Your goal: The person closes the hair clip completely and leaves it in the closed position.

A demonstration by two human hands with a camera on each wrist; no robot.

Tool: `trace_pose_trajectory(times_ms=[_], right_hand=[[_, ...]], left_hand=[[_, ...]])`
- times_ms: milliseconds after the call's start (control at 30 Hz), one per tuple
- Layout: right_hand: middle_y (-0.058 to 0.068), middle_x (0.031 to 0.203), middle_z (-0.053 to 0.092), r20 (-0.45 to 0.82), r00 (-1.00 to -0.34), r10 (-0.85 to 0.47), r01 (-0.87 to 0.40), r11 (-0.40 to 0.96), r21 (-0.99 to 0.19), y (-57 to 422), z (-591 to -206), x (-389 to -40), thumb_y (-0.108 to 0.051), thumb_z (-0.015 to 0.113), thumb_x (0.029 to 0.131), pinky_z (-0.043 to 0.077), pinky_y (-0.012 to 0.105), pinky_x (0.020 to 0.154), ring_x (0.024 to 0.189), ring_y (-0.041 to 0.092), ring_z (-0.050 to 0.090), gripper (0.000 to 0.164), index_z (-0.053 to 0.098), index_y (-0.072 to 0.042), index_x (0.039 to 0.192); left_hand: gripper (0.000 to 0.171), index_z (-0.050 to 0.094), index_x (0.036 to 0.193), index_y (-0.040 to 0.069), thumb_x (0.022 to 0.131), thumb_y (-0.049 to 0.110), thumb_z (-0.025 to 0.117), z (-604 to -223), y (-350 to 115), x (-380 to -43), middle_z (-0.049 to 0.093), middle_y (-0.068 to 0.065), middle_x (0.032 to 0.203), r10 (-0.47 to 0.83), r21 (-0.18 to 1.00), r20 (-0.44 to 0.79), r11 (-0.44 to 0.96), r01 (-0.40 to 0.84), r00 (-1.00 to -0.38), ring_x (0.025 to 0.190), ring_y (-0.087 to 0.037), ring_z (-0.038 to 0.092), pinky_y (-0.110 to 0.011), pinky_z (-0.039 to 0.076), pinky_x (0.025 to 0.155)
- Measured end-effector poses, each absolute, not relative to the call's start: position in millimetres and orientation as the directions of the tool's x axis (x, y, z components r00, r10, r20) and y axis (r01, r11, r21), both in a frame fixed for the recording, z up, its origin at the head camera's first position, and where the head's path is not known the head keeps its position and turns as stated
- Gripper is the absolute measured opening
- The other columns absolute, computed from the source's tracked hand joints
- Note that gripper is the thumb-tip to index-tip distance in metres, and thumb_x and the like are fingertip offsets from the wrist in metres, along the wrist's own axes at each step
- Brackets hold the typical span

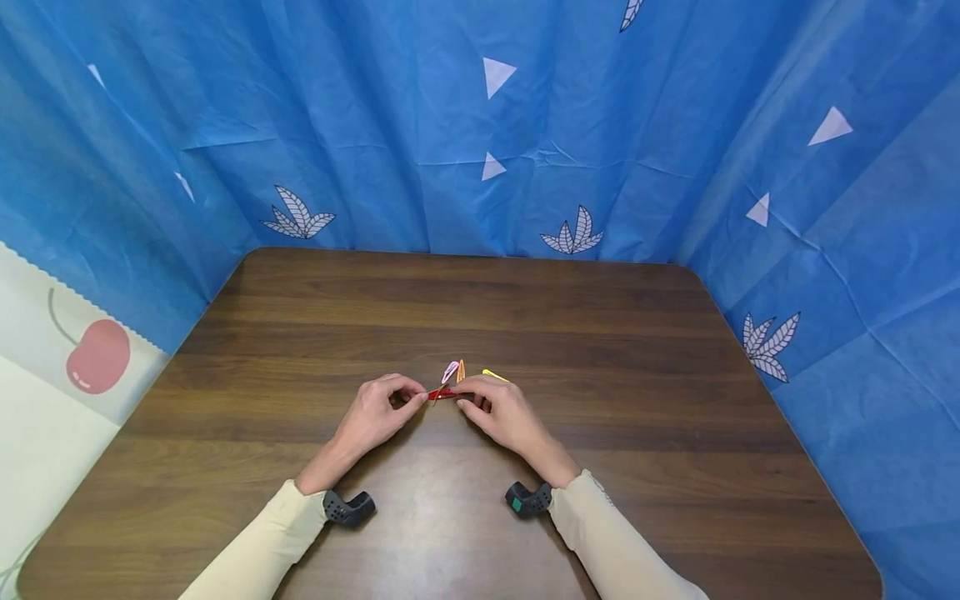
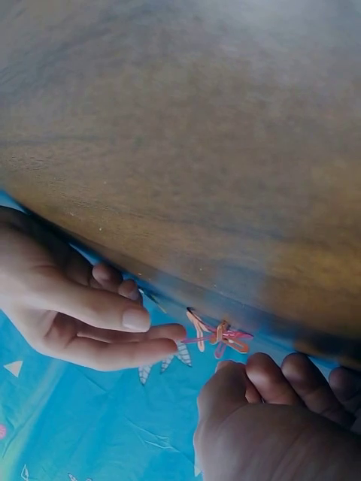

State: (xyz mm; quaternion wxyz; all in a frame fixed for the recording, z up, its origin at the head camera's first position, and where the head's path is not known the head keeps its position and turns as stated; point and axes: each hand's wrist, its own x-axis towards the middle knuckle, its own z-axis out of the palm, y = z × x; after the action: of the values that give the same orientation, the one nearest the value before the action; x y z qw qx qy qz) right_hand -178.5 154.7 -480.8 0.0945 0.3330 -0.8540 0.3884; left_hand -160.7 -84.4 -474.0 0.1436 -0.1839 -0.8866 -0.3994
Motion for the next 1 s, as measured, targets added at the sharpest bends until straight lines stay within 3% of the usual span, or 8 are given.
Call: trace_pose_trajectory(times_ms=[367,733,1000], right_hand=[[-0.008,0.110,0.067,0.379,-0.777,-0.502,-0.620,0.504,-0.601,148.6,-479.8,-177.0,-0.020,0.067,0.092,0.047,0.018,0.056,0.064,0.000,0.053,0.024,0.070,-0.022,0.116],[-0.012,0.076,0.064,0.374,-0.823,-0.428,-0.565,0.546,-0.618,149.0,-477.9,-174.8,-0.021,0.068,0.090,0.044,0.020,0.049,0.055,0.003,0.050,0.011,0.073,-0.023,0.100],[-0.010,0.072,0.063,0.439,-0.800,-0.409,-0.600,0.521,-0.607,148.7,-475.8,-173.8,-0.019,0.069,0.090,0.042,0.018,0.048,0.054,0.004,0.049,0.007,0.074,-0.020,0.095]], left_hand=[[0.004,0.073,0.084,0.020,0.087,0.019,0.070,-473.4,-84.5,-160.5,0.064,0.012,0.079,0.222,0.670,0.364,0.612,0.420,-0.904,0.074,-0.007,0.059,-0.021,0.048,0.066],[0.008,0.074,0.083,0.018,0.088,0.022,0.069,-474.1,-85.1,-160.3,0.064,0.013,0.079,0.227,0.668,0.378,0.604,0.434,-0.897,0.074,-0.004,0.058,-0.020,0.048,0.066],[0.006,0.072,0.083,0.023,0.087,0.018,0.071,-474.3,-85.1,-160.4,0.063,0.013,0.078,0.223,0.670,0.376,0.605,0.430,-0.899,0.073,-0.004,0.058,-0.021,0.048,0.067]])
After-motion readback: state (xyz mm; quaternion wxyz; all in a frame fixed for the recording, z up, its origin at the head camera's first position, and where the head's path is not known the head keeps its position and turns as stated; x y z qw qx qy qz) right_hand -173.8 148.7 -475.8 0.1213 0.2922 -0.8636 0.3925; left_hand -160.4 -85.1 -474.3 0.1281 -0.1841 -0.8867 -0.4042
